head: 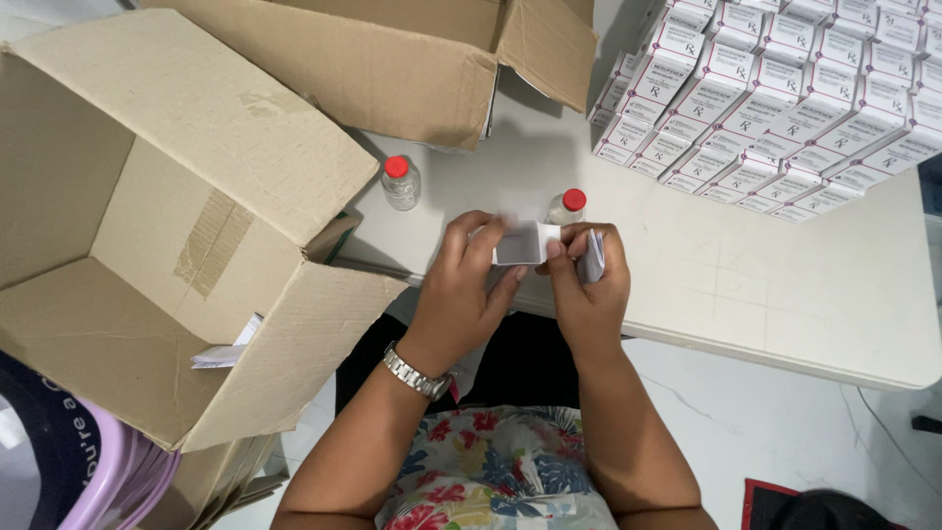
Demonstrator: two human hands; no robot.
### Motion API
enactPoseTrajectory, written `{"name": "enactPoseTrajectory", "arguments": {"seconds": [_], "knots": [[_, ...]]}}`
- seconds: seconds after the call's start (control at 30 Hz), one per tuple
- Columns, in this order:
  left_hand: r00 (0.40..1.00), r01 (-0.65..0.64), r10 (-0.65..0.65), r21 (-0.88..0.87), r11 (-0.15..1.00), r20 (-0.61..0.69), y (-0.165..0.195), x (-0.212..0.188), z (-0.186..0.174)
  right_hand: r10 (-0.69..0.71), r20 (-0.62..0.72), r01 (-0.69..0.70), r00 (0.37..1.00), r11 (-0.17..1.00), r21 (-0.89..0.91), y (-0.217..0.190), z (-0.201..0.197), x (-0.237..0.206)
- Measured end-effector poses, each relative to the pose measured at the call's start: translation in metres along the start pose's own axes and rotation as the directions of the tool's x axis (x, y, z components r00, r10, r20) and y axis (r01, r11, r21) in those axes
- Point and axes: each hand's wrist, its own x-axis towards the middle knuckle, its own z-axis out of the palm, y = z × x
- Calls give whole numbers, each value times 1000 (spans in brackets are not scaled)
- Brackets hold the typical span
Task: The person repeatedly opens small white boxes, inserts a small bottle with a red cap and a folded paper insert, closes the boxes, and stacks them on the table. The person also places bottles into a larger cardboard box and discards loose papers into a pink basket.
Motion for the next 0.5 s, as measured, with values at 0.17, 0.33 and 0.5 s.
{"name": "enactPoseTrajectory", "arguments": {"seconds": [0.17,0.33,0.5], "knots": [[999,0,2,-39,999,35,-4,2,-7,72,50,-71,996,997,-37,7,-3,-4],[999,38,-39,-54,998,-23,-4,3,1,57,41,-43,998,960,-277,9,-20,-3],[990,110,-114,-52,993,-80,-4,1,8,-51,-90,52,995,998,17,0,-52,37]]}}
